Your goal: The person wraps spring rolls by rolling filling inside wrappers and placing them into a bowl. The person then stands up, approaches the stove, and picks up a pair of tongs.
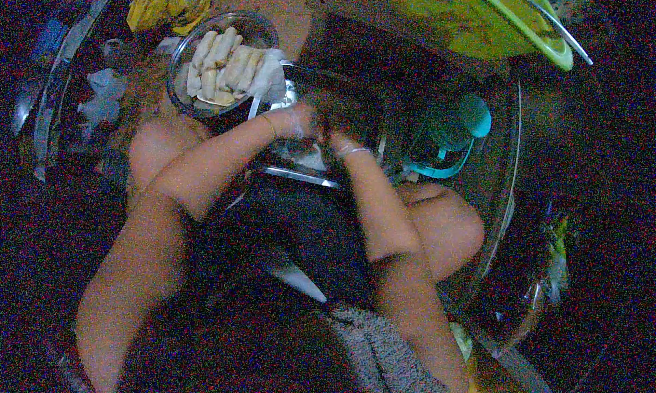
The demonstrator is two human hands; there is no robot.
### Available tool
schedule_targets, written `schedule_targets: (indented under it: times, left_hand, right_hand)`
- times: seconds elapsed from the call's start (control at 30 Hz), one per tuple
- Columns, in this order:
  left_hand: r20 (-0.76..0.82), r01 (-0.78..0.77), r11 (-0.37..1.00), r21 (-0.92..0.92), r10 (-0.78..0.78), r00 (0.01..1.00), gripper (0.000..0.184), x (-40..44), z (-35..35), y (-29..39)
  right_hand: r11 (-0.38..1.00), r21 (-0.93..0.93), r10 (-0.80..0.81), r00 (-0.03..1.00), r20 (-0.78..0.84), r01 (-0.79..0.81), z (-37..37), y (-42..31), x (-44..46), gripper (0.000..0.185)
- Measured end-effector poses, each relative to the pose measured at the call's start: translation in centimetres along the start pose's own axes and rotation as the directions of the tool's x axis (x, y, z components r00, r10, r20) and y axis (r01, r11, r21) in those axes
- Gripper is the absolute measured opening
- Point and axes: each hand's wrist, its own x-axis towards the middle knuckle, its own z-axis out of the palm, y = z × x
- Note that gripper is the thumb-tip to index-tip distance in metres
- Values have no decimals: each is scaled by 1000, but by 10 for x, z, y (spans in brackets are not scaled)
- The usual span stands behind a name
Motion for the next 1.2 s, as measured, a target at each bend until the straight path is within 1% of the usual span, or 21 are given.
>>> schedule_targets:
  times: [0.03,0.1,0.13,0.2,0.23,0.27,0.33,0.37,0.43,0.5,0.57,0.63,0.67,0.73,0.8,0.83,0.93,0.97,1.03,1.13,1.2]
  left_hand:
    - [40,37,999,-13,-37,999,42,-2,-4,4]
    - [108,42,999,-34,-39,993,39,-14,-23,23]
    - [142,46,998,-44,-39,989,38,-22,-36,35]
    - [131,117,991,-67,-108,985,37,-29,-51,46]
    - [126,153,985,-80,-142,982,36,-30,-54,47]
    - [73,154,986,-64,-150,986,36,-29,-56,47]
    - [-34,157,987,-34,-158,987,35,-29,-64,47]
    - [-84,208,978,5,-206,975,33,-29,-66,48]
    - [-190,313,947,73,-295,936,28,-33,-79,60]
    - [-261,321,932,171,-272,926,24,-28,-70,41]
    - [-284,325,912,249,-252,925,22,-24,-62,27]
    - [-260,320,895,310,-245,934,20,-24,-63,27]
    - [-223,312,898,309,-250,942,21,-25,-63,27]
    - [-149,295,905,307,-260,954,21,-35,-75,50]
    - [-94,240,923,299,-222,970,22,-40,-81,71]
    - [-66,213,932,294,-203,977,22,-42,-82,76]
    - [-98,92,926,367,-60,993,24,-40,-67,69]
    - [-83,107,915,388,-81,993,24,-38,-64,66]
    - [-55,134,892,431,-123,991,24,-35,-62,67]
    - [-193,185,879,438,-109,975,21,-32,-63,60]
    - [-223,271,892,362,-200,954,19,-38,-81,72]
  right_hand:
    - [994,55,97,995,39,-99,-1,-2,1,61]
    - [943,151,279,951,132,-297,-6,-7,3,59]
    - [957,133,244,964,108,-257,1,-1,5,61]
    - [980,92,172,983,59,-177,21,16,11,63]
    - [972,142,180,982,53,-186,5,1,5,66]
    - [962,191,189,981,47,-195,-12,-16,-5,68]
    - [968,187,150,984,94,-166,-19,-22,-8,74]
    - [983,139,103,983,149,-124,-10,-12,-1,77]
    - [991,90,86,982,166,-102,-10,-11,0,81]
    - [985,88,143,986,89,-151,-14,-18,-4,82]
    - [941,158,239,918,317,-299,-59,-48,-2,83]
    - [905,203,276,878,392,-375,-70,-54,-1,82]
    - [900,227,280,892,355,-372,-62,-49,-1,81]
    - [944,198,226,955,190,-263,-25,-25,1,79]
    - [997,47,67,996,-56,-64,32,17,6,77]
    - [986,122,115,993,0,-114,15,3,5,76]
    - [929,276,198,962,188,-245,-15,-18,5,74]
    - [919,289,197,946,256,-269,-14,-15,8,74]
    - [913,280,204,927,315,-297,-28,-26,6,74]
    - [931,237,219,945,245,-277,-47,-44,0,74]
    - [938,239,211,961,180,-250,-45,-45,-1,74]
